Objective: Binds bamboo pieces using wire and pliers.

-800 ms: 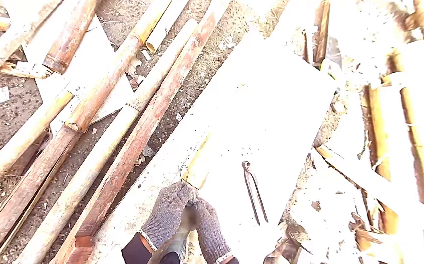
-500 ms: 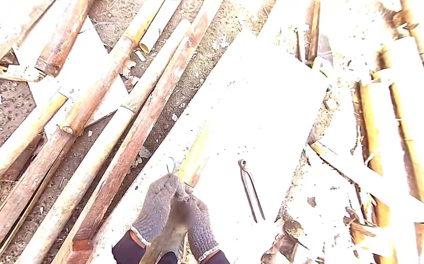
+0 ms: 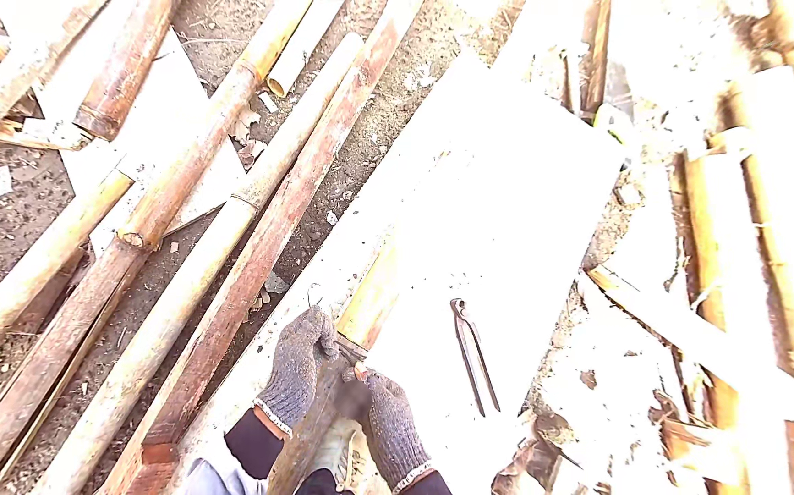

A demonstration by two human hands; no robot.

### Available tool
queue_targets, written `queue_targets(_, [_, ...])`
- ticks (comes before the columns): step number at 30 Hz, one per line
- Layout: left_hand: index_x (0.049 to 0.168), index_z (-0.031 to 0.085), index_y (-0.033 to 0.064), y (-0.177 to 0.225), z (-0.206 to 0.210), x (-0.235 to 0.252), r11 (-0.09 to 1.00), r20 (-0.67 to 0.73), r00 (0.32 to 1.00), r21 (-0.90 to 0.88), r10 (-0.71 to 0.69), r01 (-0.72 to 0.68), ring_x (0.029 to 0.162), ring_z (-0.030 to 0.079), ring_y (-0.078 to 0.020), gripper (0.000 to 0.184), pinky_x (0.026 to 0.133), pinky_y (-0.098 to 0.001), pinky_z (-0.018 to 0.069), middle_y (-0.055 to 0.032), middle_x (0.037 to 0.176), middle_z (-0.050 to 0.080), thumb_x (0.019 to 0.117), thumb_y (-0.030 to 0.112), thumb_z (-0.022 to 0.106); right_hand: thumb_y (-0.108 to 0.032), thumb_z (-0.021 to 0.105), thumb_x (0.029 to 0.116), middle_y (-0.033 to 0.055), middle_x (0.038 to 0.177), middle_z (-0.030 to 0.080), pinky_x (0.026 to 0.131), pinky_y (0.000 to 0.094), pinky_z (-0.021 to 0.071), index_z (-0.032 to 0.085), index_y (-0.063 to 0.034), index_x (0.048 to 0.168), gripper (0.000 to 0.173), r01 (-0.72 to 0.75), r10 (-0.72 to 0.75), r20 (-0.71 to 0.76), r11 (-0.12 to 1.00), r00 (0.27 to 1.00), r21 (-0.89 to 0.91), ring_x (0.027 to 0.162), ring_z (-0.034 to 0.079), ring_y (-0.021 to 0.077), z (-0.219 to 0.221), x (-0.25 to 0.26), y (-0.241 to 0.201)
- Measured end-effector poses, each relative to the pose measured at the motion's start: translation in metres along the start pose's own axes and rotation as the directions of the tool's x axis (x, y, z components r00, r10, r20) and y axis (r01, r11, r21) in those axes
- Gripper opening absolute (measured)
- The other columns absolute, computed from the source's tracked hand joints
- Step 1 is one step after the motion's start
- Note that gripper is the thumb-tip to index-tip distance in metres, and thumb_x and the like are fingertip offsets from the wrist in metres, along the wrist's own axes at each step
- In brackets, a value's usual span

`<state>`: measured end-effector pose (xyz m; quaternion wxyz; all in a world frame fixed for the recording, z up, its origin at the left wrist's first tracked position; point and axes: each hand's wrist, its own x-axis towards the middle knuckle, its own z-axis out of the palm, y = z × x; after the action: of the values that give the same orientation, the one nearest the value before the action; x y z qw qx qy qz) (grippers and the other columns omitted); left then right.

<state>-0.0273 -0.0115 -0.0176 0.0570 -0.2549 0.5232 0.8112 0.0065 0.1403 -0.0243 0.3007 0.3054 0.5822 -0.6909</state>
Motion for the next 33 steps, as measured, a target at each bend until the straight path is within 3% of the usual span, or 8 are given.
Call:
queue_targets(5, [0.073, 0.06, 0.011, 0.015, 0.002, -0.01, 0.991, 0.017, 0.998, 0.118, 0.065, -0.067, 0.064, 0.056, -0.0116, 0.039, 0.065, -0.0282, 0.0522, 0.0, 0.067, 0.057, 0.1048, 0.015, 0.039, -0.02, 0.045, 0.1067, 0.0014, 0.062, 0.058, 0.057, 0.0306, 0.0528, 0.068, -0.0035, 0.084, 0.037, 0.113, -0.099, 0.073, 0.967, 0.992, -0.229, 0.056, 0.058, 0.0127, 0.001, 0.0, -0.01])
queue_targets(11, [0.073, 0.059, 0.0149, 0.03, -0.015, -0.01, 0.981, -0.069, 0.986, 0.126, 0.154, -0.145, 0.061, 0.055, -0.01, 0.042, 0.06, -0.0269, 0.0496, 0.002, 0.067, 0.057, 0.1048, 0.019, 0.033, -0.021, 0.051, 0.1031, -0.0016, 0.061, 0.059, 0.056, 0.0324, 0.0505, 0.073, -0.0105, 0.079, 0.034, 0.192, -0.235, -0.063, 0.898, 0.97, -0.396, 0.055, 0.058, 0.0113, 0.035, 0.005, -0.006])
queue_targets(17, [0.078, 0.05, 0.0168, 0.023, -0.018, 0.015, 0.988, -0.122, 0.991, -0.152, -0.058, 0.039, 0.052, 0.044, -0.0056, 0.037, 0.05, -0.0203, 0.0424, 0.0058, 0.063, 0.045, 0.1108, 0.022, 0.034, -0.018, 0.048, 0.1055, 0.002, 0.062, 0.06, 0.056, 0.0321, 0.0513, 0.072, -0.0046, 0.081, 0.036, 0.14, -0.188, -0.179, 0.958, 0.966, -0.249, 0.056, 0.058, 0.0132, 0.034, 0.001, 0.002])
queue_targets(20, [0.076, 0.049, 0.0189, 0.019, -0.01, 0.018, 0.995, -0.143, 0.989, -0.102, -0.036, 0.021, 0.05, 0.039, -0.006, 0.038, 0.049, -0.0211, 0.0381, 0.0068, 0.059, 0.04, 0.1108, 0.027, 0.038, -0.015, 0.043, 0.1082, 0.0045, 0.064, 0.061, 0.057, 0.0313, 0.0552, 0.068, -0.0003, 0.083, 0.039, 0.071, -0.082, -0.184, 0.995, 0.979, -0.066, 0.057, 0.06, 0.0144, 0.03, 0.001, 0.001])
queue_targets(24, [0.075, 0.049, 0.0193, 0.023, -0.009, 0.014, 0.999, -0.184, 0.982, -0.027, 0.037, -0.043, 0.05, 0.035, -0.0052, 0.037, 0.049, -0.0215, 0.0355, 0.0082, 0.059, 0.037, 0.1094, 0.021, 0.037, -0.022, 0.04, 0.1119, 0.0045, 0.065, 0.054, 0.051, 0.0299, 0.0518, 0.058, -0.0018, 0.088, 0.036, -0.141, 0.181, -0.14, 0.957, 0.974, 0.253, 0.053, 0.054, 0.0148, 0.042, 0.0, -0.019])
queue_targets(26, [0.073, 0.047, 0.02, 0.026, -0.016, 0.014, 0.996, -0.197, 0.978, -0.029, 0.075, -0.083, 0.05, 0.036, -0.0057, 0.037, 0.05, -0.0222, 0.0362, 0.0083, 0.059, 0.036, 0.1087, 0.021, 0.037, -0.024, 0.041, 0.1116, 0.0055, 0.066, 0.054, 0.05, 0.0306, 0.0531, 0.059, -0.0014, 0.09, 0.036, -0.199, 0.243, -0.152, 0.945, 0.958, 0.258, 0.053, 0.055, 0.0156, 0.053, -0.001, -0.029])
queue_targets(30, [0.072, 0.045, 0.0212, 0.031, -0.023, 0.017, 0.984, -0.206, 0.962, 0.002, 0.177, -0.181, 0.048, 0.034, -0.0061, 0.04, 0.048, -0.0232, 0.0351, 0.009, 0.057, 0.035, 0.1095, 0.023, 0.033, -0.026, 0.042, 0.1121, 0.0067, 0.062, 0.057, 0.049, 0.032, 0.0546, 0.063, 0.0006, 0.087, 0.043, -0.182, 0.199, -0.212, 0.979, 0.957, 0.095, 0.052, 0.059, 0.0164, 0.07, 0.0, -0.038])
queue_targets(33, [0.073, 0.047, 0.0206, 0.026, -0.03, 0.013, 0.981, -0.179, 0.965, 0.011, 0.192, -0.193, 0.049, 0.036, -0.0062, 0.039, 0.049, -0.0228, 0.0362, 0.0086, 0.058, 0.037, 0.108, 0.021, 0.03, -0.027, 0.041, 0.1121, 0.0061, 0.061, 0.057, 0.049, 0.0322, 0.0546, 0.062, 0.0001, 0.085, 0.044, -0.177, 0.202, -0.247, 0.977, 0.948, 0.119, 0.051, 0.059, 0.0164, 0.072, -0.001, -0.036])
